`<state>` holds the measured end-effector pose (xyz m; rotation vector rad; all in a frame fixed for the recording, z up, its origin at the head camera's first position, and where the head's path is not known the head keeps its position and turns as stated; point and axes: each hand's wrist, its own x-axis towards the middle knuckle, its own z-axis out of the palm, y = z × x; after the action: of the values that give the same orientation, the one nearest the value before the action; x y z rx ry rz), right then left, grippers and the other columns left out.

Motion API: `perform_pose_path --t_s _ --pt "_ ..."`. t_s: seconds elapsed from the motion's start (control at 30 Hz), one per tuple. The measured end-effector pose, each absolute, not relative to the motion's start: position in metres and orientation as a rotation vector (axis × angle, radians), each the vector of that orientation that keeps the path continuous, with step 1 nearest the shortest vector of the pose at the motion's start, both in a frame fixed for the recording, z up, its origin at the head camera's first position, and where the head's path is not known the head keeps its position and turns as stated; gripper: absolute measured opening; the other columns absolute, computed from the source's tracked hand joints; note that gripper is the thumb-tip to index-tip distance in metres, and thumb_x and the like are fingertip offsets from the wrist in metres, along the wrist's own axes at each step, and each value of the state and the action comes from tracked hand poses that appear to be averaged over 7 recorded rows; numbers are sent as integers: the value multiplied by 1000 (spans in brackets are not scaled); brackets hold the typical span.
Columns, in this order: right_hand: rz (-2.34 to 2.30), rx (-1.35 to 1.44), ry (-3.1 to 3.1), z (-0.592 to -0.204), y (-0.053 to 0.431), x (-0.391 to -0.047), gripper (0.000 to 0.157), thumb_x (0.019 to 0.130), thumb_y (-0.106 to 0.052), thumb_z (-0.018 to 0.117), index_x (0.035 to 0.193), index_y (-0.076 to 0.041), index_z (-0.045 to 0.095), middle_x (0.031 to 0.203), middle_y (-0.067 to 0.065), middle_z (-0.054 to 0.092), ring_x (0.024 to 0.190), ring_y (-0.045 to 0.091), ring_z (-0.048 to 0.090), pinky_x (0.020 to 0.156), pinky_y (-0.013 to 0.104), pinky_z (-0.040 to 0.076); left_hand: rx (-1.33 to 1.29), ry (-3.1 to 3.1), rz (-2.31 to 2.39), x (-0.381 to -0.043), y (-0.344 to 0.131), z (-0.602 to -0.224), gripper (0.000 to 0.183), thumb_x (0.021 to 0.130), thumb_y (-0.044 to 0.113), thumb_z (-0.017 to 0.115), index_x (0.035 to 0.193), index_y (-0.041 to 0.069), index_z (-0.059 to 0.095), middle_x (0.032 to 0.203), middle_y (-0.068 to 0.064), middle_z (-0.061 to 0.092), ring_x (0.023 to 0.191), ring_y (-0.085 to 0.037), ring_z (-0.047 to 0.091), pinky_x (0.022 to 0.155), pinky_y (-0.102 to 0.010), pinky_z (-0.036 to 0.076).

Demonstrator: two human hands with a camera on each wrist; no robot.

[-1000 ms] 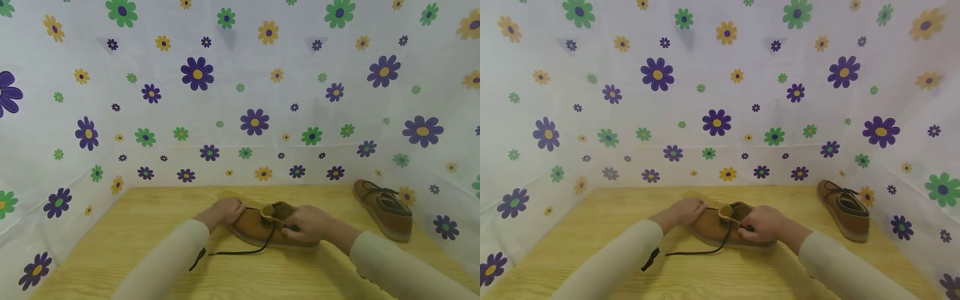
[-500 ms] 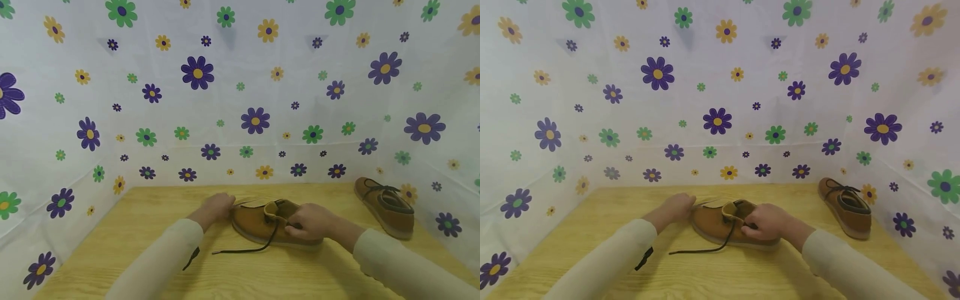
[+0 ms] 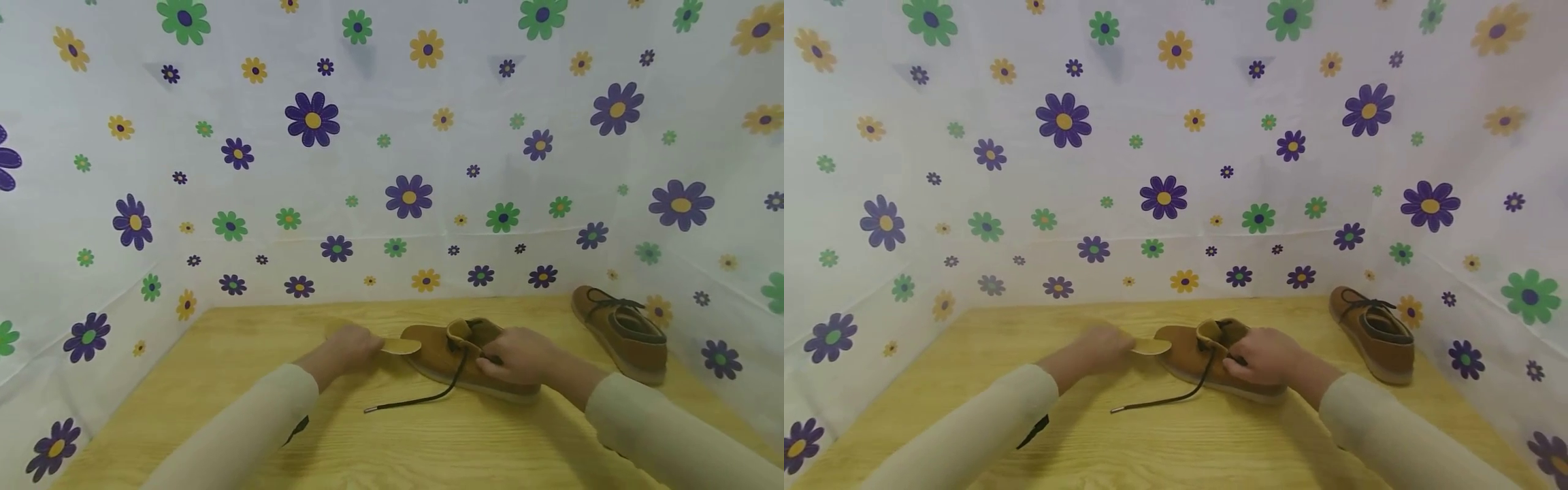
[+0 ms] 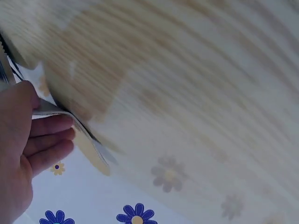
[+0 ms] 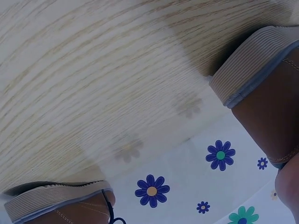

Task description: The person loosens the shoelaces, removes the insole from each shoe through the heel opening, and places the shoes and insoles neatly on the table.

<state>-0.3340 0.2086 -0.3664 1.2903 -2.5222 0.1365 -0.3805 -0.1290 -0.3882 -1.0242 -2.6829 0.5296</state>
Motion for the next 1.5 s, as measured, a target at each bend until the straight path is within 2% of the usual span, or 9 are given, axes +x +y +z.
perform_pose_path --t_s 0.1,0.23,0.33,0.47,0.57,0.77,0.9,1.13,1.5 --pt "143 1269 -2542 -367 207 -334 38 90 -27 54 55 -22 40 49 -16 30 45 -3 26 44 16 26 -1098 -2559 621 -379 -138 -390 8 83 19 66 77 18 61 64 1 58 54 -13 50 51 -28 45" --pt "135 1218 -2578 -367 207 -332 39 90 -28 54 54 -22 38 48 -16 28 44 -3 25 44 17 26 -1093 -2590 690 -379 -143 -386 11 85 19 64 74 19 61 67 3 57 57 -12 46 54 -27 44" --pt "123 1182 -2587 -366 206 -333 40 90 -29 54 54 -23 38 49 -16 27 44 -2 25 45 18 27 -967 -2732 635 -377 -139 -380 16 87 18 61 71 19 58 65 5 51 58 -12 40 54 -28 42" --pt "108 1127 -2592 -368 205 -333 40 90 -31 53 54 -23 38 49 -15 29 45 -1 27 46 19 29 -765 -2909 386 -366 -121 -376 29 87 29 54 62 17 52 57 4 45 53 -13 38 49 -32 40" --pt "98 1083 -2596 -370 205 -334 40 90 -32 53 54 -24 38 48 -15 30 44 0 27 45 19 29 -708 -2983 402 -355 -109 -379 34 90 36 47 64 15 54 59 3 46 52 -12 40 46 -32 40" --pt "80 1006 -2599 -370 203 -334 40 89 -34 53 54 -24 37 49 -14 32 44 1 28 44 20 28 -748 -2878 894 -348 -102 -398 28 96 32 44 81 17 62 72 5 52 58 -10 44 48 -33 48" --pt "54 969 -2596 -370 202 -334 40 89 -34 53 54 -23 38 49 -13 35 44 2 31 45 21 29 -655 -2944 703 -349 -100 -405 29 94 29 47 73 13 59 65 3 50 54 -11 45 47 -32 48" --pt "44 854 -2628 -367 200 -338 42 90 -35 52 52 -22 38 47 -10 36 42 6 33 42 24 29 -616 -3020 562 -353 -98 -398 25 92 24 49 72 12 58 65 1 51 54 -12 48 49 -32 49" --pt "45 619 -2726 -372 190 -336 45 89 -36 48 48 -21 39 45 -8 39 43 10 37 42 29 33 -689 -3006 410 -358 -108 -409 31 90 22 49 59 14 52 62 0 50 55 -13 46 49 -36 49"
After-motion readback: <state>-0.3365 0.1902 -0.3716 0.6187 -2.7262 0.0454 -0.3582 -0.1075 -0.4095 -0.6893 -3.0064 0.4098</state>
